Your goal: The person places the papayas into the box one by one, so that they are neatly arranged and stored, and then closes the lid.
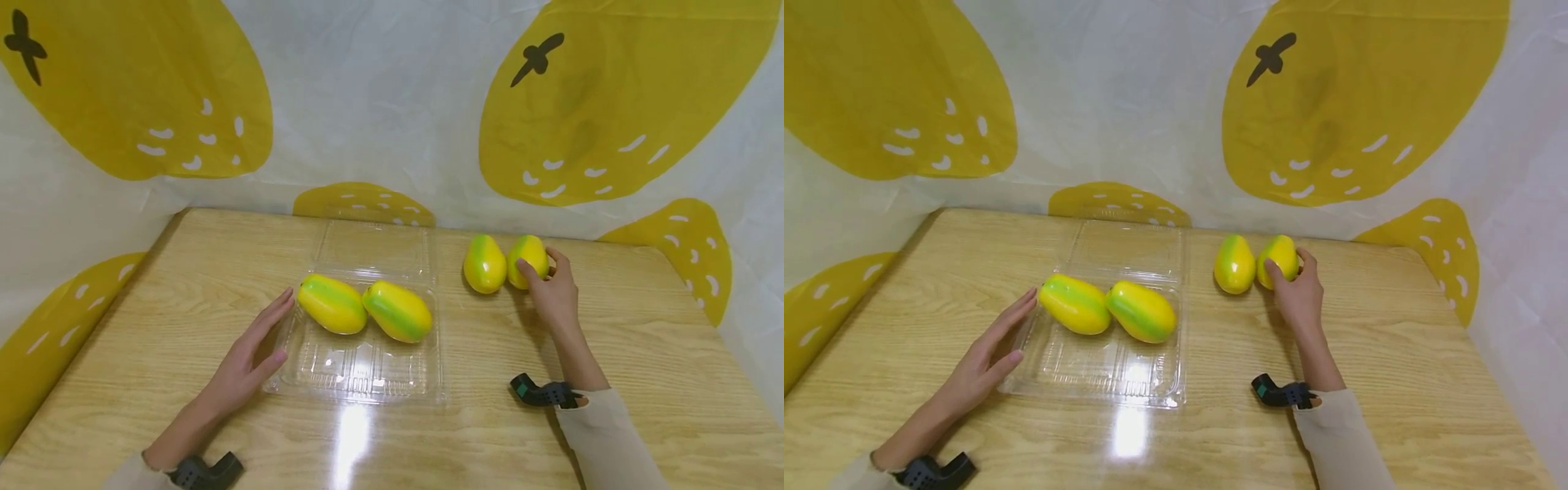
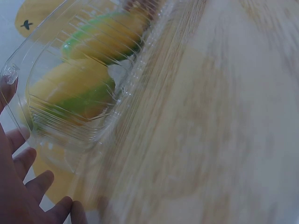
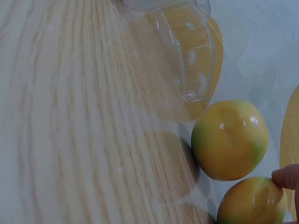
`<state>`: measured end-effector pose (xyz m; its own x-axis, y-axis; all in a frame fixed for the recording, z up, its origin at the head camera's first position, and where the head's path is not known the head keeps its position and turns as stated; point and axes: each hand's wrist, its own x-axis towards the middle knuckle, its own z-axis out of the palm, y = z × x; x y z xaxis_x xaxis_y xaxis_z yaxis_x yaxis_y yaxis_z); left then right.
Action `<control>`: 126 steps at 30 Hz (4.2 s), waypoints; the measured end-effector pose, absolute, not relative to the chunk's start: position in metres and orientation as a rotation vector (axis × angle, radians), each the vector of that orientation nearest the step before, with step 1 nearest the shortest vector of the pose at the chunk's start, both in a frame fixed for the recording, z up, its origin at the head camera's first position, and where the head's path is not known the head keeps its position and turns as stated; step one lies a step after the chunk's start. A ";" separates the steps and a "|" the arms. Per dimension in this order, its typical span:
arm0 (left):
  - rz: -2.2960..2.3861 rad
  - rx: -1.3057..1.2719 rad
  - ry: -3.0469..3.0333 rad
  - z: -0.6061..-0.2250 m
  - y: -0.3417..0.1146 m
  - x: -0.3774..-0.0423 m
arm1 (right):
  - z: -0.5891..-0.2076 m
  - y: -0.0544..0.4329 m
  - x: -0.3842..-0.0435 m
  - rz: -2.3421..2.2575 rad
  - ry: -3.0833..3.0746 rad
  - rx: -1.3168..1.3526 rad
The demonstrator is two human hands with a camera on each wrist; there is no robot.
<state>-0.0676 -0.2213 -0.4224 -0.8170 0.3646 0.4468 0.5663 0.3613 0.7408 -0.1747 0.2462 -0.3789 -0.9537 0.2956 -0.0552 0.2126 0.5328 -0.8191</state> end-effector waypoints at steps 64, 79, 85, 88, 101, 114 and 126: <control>-1.439 -0.835 -2.416 -0.425 -0.220 -0.067 | -0.310 0.127 -0.111 1.814 -2.218 0.688; -1.443 -0.844 -2.407 -0.423 -0.221 -0.067 | -0.313 0.078 -0.098 1.676 -2.272 1.010; -1.460 -0.840 -2.413 -0.424 -0.218 -0.068 | -0.317 0.070 -0.093 1.620 -2.349 1.030; -1.459 -0.832 -2.424 -0.415 -0.214 -0.065 | -0.320 0.065 -0.090 1.580 -2.376 1.058; -1.457 -0.873 -2.378 -0.427 -0.218 -0.067 | -0.349 0.044 -0.082 1.268 -2.401 1.290; -1.461 -0.865 -2.394 -0.425 -0.220 -0.068 | -0.362 0.040 -0.085 1.057 -2.401 1.365; -1.547 -0.807 -2.451 -0.422 -0.218 -0.067 | -0.367 0.040 -0.084 0.966 -2.435 1.365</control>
